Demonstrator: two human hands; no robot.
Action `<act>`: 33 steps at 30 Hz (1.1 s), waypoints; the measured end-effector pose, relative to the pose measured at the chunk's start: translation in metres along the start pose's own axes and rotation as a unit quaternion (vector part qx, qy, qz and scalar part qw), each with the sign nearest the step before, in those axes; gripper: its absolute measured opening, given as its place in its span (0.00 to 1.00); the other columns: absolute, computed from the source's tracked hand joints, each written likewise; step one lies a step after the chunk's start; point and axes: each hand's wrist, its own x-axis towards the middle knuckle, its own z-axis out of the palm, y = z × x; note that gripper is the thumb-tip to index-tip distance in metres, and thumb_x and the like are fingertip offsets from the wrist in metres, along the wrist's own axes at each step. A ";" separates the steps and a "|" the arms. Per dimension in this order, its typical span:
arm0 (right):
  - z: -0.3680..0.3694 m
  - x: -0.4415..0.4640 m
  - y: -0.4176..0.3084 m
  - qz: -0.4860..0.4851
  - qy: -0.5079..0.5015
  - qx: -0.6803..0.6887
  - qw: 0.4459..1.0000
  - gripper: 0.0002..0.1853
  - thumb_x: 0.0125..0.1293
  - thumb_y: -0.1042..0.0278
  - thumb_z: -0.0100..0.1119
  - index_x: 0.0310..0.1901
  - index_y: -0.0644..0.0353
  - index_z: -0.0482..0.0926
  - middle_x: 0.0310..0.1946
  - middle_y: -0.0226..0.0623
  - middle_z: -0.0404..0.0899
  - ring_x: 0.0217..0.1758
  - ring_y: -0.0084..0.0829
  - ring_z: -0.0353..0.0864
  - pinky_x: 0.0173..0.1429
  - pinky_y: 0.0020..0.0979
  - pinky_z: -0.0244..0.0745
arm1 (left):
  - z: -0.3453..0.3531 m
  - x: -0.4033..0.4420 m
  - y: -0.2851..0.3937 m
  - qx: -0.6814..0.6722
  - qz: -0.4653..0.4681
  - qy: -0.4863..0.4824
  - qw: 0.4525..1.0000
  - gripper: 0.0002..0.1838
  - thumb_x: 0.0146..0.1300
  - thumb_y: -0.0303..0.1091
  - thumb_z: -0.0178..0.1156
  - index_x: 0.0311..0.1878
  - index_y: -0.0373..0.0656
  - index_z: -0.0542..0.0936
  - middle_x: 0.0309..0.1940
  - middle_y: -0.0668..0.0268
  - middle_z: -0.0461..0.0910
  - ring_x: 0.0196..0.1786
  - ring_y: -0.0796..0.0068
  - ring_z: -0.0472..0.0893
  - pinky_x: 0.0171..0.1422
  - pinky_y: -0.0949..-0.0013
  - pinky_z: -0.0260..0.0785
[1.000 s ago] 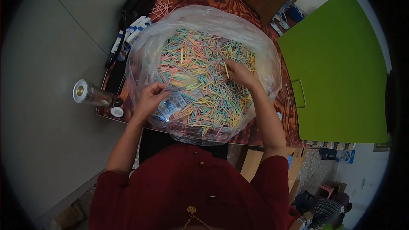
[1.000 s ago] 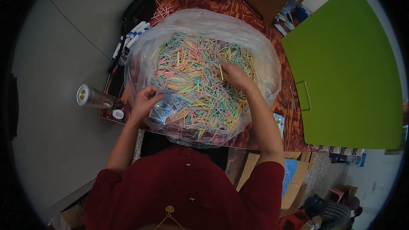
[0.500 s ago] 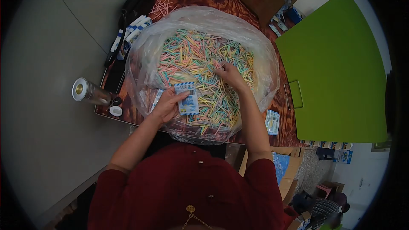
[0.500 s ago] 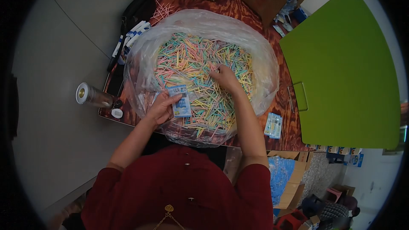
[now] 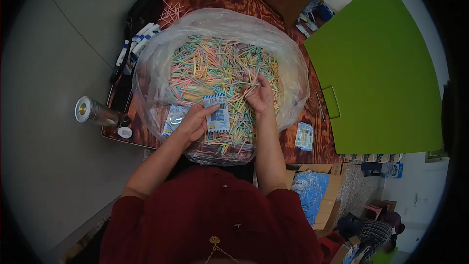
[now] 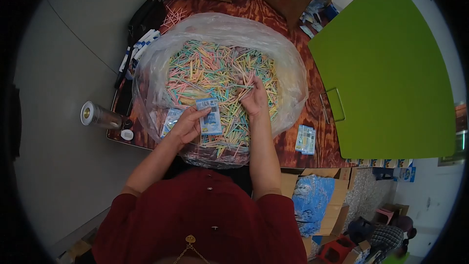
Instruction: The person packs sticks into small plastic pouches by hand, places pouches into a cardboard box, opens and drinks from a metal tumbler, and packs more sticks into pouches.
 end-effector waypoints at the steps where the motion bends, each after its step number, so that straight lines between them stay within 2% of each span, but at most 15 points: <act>1: -0.004 0.001 0.000 0.000 0.005 0.035 0.999 0.12 0.71 0.64 0.46 0.44 0.64 0.75 0.41 0.42 0.81 0.36 0.31 0.81 0.36 0.32 0.79 | 0.001 0.000 -0.001 0.001 0.000 0.000 1.000 0.13 0.67 0.28 0.56 0.53 0.37 0.75 0.46 0.62 0.82 0.46 0.67 0.84 0.51 0.56 0.80; 3: -0.006 -0.002 0.000 0.000 0.018 0.035 0.999 0.11 0.71 0.66 0.48 0.46 0.64 0.74 0.41 0.38 0.81 0.36 0.30 0.81 0.36 0.31 0.79 | 0.005 -0.002 0.000 0.011 -0.004 -0.002 1.000 0.13 0.66 0.27 0.57 0.53 0.36 0.75 0.47 0.61 0.81 0.47 0.68 0.83 0.52 0.62 0.79; 6: -0.006 -0.007 -0.001 -0.039 0.050 -0.006 0.998 0.14 0.71 0.70 0.49 0.55 0.64 0.69 0.43 0.37 0.78 0.43 0.29 0.79 0.44 0.32 0.78 | 0.004 -0.003 -0.002 0.025 -0.002 -0.018 1.000 0.13 0.67 0.28 0.56 0.54 0.36 0.74 0.47 0.60 0.81 0.48 0.68 0.83 0.54 0.60 0.79; 8: -0.007 -0.011 -0.002 -0.031 -0.023 0.005 0.999 0.15 0.71 0.71 0.51 0.57 0.63 0.68 0.42 0.37 0.77 0.44 0.29 0.78 0.47 0.35 0.78 | 0.004 -0.003 -0.003 0.030 -0.002 -0.018 0.999 0.13 0.67 0.28 0.56 0.54 0.36 0.74 0.47 0.60 0.81 0.48 0.69 0.83 0.54 0.60 0.79; 12: -0.002 -0.019 0.000 -0.062 -0.003 -0.104 0.993 0.08 0.71 0.70 0.50 0.48 0.60 0.73 0.36 0.33 0.78 0.41 0.28 0.80 0.47 0.35 0.78 | 0.002 -0.002 -0.006 0.053 -0.002 -0.023 0.998 0.14 0.66 0.28 0.57 0.54 0.37 0.74 0.47 0.61 0.81 0.47 0.70 0.83 0.54 0.62 0.79; 14: 0.009 -0.025 0.002 -0.123 0.096 -0.269 0.950 0.07 0.72 0.68 0.49 0.46 0.60 0.73 0.36 0.32 0.78 0.40 0.29 0.79 0.50 0.33 0.74 | 0.001 -0.001 -0.007 0.066 -0.004 -0.012 0.998 0.14 0.66 0.27 0.58 0.54 0.37 0.75 0.47 0.62 0.81 0.47 0.71 0.83 0.53 0.63 0.79; 17: 0.029 -0.034 -0.002 -0.145 0.091 -0.402 0.900 0.07 0.73 0.66 0.48 0.45 0.59 0.73 0.34 0.30 0.79 0.41 0.30 0.79 0.52 0.30 0.71 | 0.001 -0.001 -0.008 0.086 -0.002 0.005 0.996 0.14 0.65 0.26 0.59 0.53 0.37 0.75 0.45 0.62 0.82 0.45 0.71 0.83 0.51 0.65 0.79; 18: 0.019 -0.030 -0.009 -0.156 0.116 -0.491 0.849 0.08 0.73 0.64 0.48 0.42 0.61 0.72 0.30 0.33 0.78 0.37 0.30 0.80 0.46 0.32 0.72 | 0.001 -0.002 -0.008 0.093 0.001 0.010 0.996 0.14 0.64 0.25 0.60 0.53 0.36 0.76 0.44 0.61 0.82 0.44 0.71 0.84 0.49 0.65 0.80; 19: 0.016 -0.028 -0.014 -0.155 0.117 -0.490 0.850 0.08 0.73 0.64 0.48 0.42 0.61 0.72 0.30 0.33 0.78 0.37 0.30 0.80 0.46 0.32 0.72 | 0.000 -0.004 -0.008 0.092 0.000 0.011 0.996 0.14 0.64 0.25 0.60 0.53 0.36 0.76 0.44 0.61 0.82 0.44 0.71 0.84 0.49 0.65 0.80; 21: 0.021 -0.029 -0.019 -0.114 0.147 -0.743 0.643 0.10 0.72 0.65 0.49 0.44 0.64 0.72 0.32 0.39 0.81 0.38 0.35 0.82 0.41 0.38 0.75 | 0.000 -0.005 -0.009 0.093 0.009 0.019 0.995 0.13 0.64 0.25 0.60 0.52 0.37 0.76 0.43 0.62 0.82 0.43 0.72 0.84 0.48 0.66 0.80; 22: 0.023 -0.029 -0.018 -0.115 0.147 -0.743 0.643 0.10 0.72 0.65 0.49 0.44 0.64 0.72 0.32 0.39 0.81 0.38 0.35 0.82 0.41 0.38 0.75 | -0.001 -0.005 -0.009 0.093 0.009 0.019 0.995 0.13 0.64 0.25 0.60 0.52 0.37 0.76 0.43 0.62 0.82 0.43 0.72 0.84 0.48 0.66 0.80; 24: 0.057 -0.035 -0.002 -0.033 0.129 -0.943 0.306 0.12 0.68 0.64 0.51 0.42 0.66 0.71 0.32 0.49 0.80 0.38 0.47 0.82 0.40 0.45 0.74 | 0.001 -0.005 -0.011 0.121 0.018 0.041 0.992 0.14 0.63 0.24 0.61 0.51 0.36 0.76 0.43 0.62 0.82 0.43 0.73 0.83 0.47 0.67 0.80; 29: 0.027 -0.010 0.015 -0.039 0.034 -0.961 0.271 0.15 0.65 0.59 0.54 0.43 0.64 0.72 0.35 0.53 0.79 0.40 0.55 0.79 0.43 0.51 0.71 | 0.005 -0.002 -0.012 0.166 0.031 0.049 0.984 0.14 0.62 0.24 0.62 0.51 0.36 0.77 0.43 0.63 0.83 0.43 0.74 0.83 0.47 0.67 0.80; 31: 0.033 -0.009 0.006 -0.016 0.026 -0.933 0.359 0.14 0.65 0.59 0.54 0.43 0.63 0.74 0.37 0.54 0.78 0.44 0.53 0.78 0.47 0.50 0.71 | 0.004 -0.003 -0.011 0.171 0.035 0.050 0.983 0.15 0.62 0.24 0.62 0.52 0.36 0.77 0.44 0.63 0.83 0.43 0.74 0.83 0.48 0.67 0.79; 33: 0.023 -0.008 -0.009 -0.050 0.042 -0.921 0.383 0.14 0.65 0.59 0.55 0.40 0.64 0.75 0.37 0.53 0.77 0.42 0.52 0.77 0.47 0.45 0.70 | 0.003 -0.002 -0.010 0.125 0.037 0.059 0.990 0.12 0.61 0.23 0.62 0.49 0.34 0.78 0.41 0.61 0.83 0.41 0.73 0.84 0.45 0.66 0.81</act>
